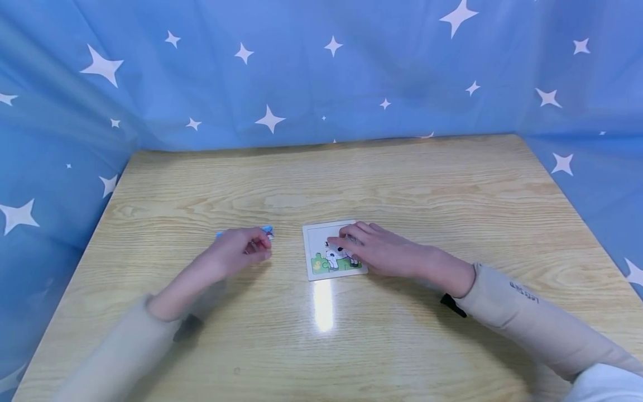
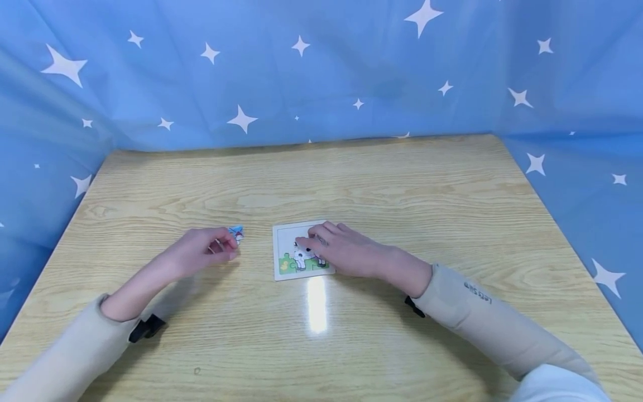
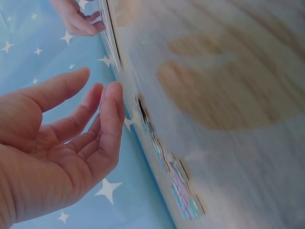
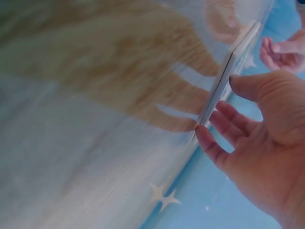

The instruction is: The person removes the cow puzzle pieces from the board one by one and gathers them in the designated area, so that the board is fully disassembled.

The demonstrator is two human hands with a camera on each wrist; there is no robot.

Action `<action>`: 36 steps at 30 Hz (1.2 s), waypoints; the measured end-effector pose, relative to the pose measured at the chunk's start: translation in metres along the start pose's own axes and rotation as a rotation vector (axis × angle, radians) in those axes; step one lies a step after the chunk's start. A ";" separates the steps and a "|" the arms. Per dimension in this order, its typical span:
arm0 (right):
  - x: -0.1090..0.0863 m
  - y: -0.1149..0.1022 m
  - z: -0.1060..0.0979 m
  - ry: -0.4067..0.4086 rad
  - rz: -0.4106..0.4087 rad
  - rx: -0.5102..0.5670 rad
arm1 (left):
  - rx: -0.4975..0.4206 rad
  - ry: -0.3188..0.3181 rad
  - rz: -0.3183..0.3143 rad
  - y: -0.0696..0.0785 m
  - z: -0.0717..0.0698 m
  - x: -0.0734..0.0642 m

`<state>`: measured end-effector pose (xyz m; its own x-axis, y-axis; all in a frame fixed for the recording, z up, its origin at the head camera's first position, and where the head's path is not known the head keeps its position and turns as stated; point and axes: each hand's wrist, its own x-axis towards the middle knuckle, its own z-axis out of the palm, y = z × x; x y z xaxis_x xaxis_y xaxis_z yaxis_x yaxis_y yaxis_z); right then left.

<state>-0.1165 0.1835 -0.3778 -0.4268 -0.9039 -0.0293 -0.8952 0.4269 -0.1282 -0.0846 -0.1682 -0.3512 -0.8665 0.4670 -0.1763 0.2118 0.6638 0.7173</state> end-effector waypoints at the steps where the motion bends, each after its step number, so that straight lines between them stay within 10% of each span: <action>1: 0.000 -0.002 -0.001 -0.010 0.020 0.000 | -0.003 -0.002 -0.001 0.000 0.001 0.001; 36: 0.000 0.003 -0.001 0.082 0.125 0.046 | -0.006 -0.062 0.030 0.035 0.014 0.048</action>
<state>-0.1196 0.1844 -0.3769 -0.5454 -0.8375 0.0335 -0.8284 0.5325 -0.1736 -0.1127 -0.1145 -0.3442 -0.8300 0.5220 -0.1965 0.2341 0.6458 0.7267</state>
